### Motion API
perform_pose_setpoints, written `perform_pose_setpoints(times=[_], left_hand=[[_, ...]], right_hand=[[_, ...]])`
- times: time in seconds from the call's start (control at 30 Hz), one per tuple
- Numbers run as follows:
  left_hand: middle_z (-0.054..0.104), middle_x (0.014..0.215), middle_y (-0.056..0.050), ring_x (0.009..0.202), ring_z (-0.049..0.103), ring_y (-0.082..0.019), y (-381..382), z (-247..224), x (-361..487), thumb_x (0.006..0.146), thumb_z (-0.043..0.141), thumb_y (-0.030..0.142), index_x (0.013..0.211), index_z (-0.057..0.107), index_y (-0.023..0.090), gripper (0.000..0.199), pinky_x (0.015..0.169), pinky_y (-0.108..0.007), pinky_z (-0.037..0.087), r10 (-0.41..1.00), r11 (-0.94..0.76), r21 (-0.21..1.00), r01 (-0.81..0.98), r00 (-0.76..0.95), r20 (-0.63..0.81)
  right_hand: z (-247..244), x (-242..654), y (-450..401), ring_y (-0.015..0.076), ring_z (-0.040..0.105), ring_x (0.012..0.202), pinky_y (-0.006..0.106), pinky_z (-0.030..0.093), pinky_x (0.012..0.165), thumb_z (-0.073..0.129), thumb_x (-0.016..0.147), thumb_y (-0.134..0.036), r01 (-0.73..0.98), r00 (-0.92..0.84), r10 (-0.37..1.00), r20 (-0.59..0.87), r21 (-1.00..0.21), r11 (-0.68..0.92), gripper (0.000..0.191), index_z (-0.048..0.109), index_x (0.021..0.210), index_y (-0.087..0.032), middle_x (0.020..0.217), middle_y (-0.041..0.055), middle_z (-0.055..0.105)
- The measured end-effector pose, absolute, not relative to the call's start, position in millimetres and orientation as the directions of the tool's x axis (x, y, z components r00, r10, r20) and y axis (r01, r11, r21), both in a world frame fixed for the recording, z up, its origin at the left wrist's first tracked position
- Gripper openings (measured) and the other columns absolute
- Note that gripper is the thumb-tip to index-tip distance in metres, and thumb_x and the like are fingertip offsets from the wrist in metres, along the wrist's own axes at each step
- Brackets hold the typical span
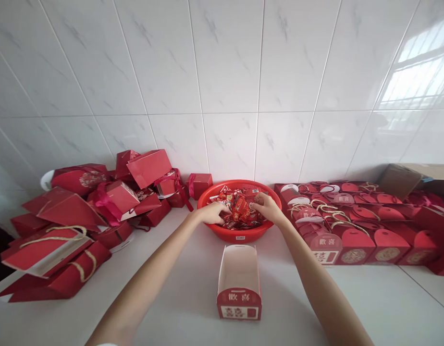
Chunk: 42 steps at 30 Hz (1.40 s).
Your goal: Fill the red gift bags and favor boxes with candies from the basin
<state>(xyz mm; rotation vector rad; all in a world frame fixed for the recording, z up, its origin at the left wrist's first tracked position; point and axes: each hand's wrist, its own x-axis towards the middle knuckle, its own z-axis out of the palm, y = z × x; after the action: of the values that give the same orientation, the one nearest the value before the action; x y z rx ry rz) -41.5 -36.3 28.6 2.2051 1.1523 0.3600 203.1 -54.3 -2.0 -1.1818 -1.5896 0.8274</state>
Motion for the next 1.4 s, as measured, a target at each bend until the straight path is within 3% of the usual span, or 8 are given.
perform_pose_setpoints(times=[0.03,0.1,0.33,0.6,0.7,0.9,1.1,1.4], left_hand=[[0.069,0.07,0.0,0.077,0.066,-0.024,-31.9,25.7,-38.1,0.058,0.072,0.018,0.069,0.071,0.021,0.011,0.073,-0.029,0.049,0.818,-0.417,0.662,0.623,0.575,-0.026],[0.061,0.06,0.002,0.07,0.062,-0.021,-25.6,20.4,-33.2,0.063,0.074,0.031,0.06,0.062,0.02,0.017,0.067,-0.029,0.047,0.83,-0.399,0.711,0.579,0.557,0.012],[0.07,0.076,-0.002,0.079,0.066,-0.022,-23.6,14.5,-32.2,0.068,0.075,0.058,0.072,0.065,0.017,0.042,0.079,-0.034,0.052,0.831,-0.324,0.863,0.387,0.552,0.065],[0.075,0.098,-0.005,0.092,0.071,-0.025,-34.9,19.4,-29.3,0.075,0.076,0.046,0.1,0.074,0.019,0.036,0.087,-0.043,0.057,0.87,-0.277,0.952,0.126,0.453,0.193],[0.073,0.112,-0.007,0.104,0.069,-0.027,-39.8,19.2,-18.2,0.082,0.068,0.038,0.112,0.073,0.021,0.034,0.094,-0.045,0.055,0.854,-0.362,0.913,0.188,0.459,0.244],[0.064,0.134,-0.004,0.132,0.053,-0.026,-41.7,16.9,-5.7,0.072,0.061,0.012,0.116,0.075,0.025,0.049,0.12,-0.043,0.032,0.811,-0.543,0.755,0.367,0.463,0.358],[0.064,0.137,-0.007,0.138,0.048,-0.03,-46.0,20.2,-10.5,0.073,0.066,0.02,0.117,0.074,0.021,0.045,0.119,-0.047,0.033,0.822,-0.489,0.824,0.286,0.468,0.325],[0.067,0.127,-0.012,0.11,0.066,-0.027,-46.0,15.2,-7.0,0.063,0.085,0.034,0.113,0.068,0.015,0.056,0.096,-0.044,0.056,0.874,-0.368,0.926,0.087,0.373,0.312]], right_hand=[[-1.7,204.4,-54.0,0.0152,0.055,0.061,0.027,0.045,0.058,0.067,0.07,-0.036,0.246,-0.072,0.958,0.277,-0.926,0.286,0.024,0.046,0.072,-0.023,0.061,-0.0051,0.056],[0.3,206.7,-54.5,0.0153,0.058,0.06,0.028,0.048,0.057,0.067,0.068,-0.04,0.141,-0.058,0.972,0.228,-0.962,0.234,0.026,0.048,0.076,-0.023,0.064,-0.0046,0.059],[12.7,208.7,-60.7,0.0145,0.063,0.061,0.028,0.055,0.057,0.078,0.06,-0.04,-0.143,-0.052,0.993,0.108,-0.985,0.1,0.034,0.057,0.078,-0.021,0.072,-0.0025,0.064],[15.8,195.2,-63.4,0.0122,0.063,0.062,0.022,0.051,0.051,0.088,0.052,-0.036,-0.27,-0.16,0.986,0.037,-0.963,-0.008,0.04,0.059,0.073,-0.019,0.071,-0.0021,0.064],[15.3,189.6,-63.9,0.0128,0.062,0.058,0.022,0.049,0.044,0.085,0.056,-0.034,-0.269,-0.168,0.986,0.015,-0.963,-0.031,0.035,0.058,0.074,-0.019,0.07,-0.0025,0.063],[14.8,185.5,-65.8,0.013,0.06,0.044,0.02,0.04,0.035,0.076,0.067,-0.028,-0.246,-0.157,0.988,-0.002,-0.968,-0.041,0.025,0.054,0.078,-0.021,0.062,-0.0046,0.061],[16.8,184.7,-67.4,0.0128,0.062,0.046,0.021,0.044,0.035,0.077,0.069,-0.029,-0.251,-0.135,0.991,-0.007,-0.967,-0.041,0.024,0.056,0.079,-0.022,0.067,-0.0045,0.06],[19.4,185.0,-72.2,0.014,0.065,0.051,0.021,0.048,0.037,0.081,0.071,-0.033,-0.225,-0.149,0.989,0.003,-0.974,-0.031,0.029,0.058,0.081,-0.02,0.071,-0.0034,0.061]])
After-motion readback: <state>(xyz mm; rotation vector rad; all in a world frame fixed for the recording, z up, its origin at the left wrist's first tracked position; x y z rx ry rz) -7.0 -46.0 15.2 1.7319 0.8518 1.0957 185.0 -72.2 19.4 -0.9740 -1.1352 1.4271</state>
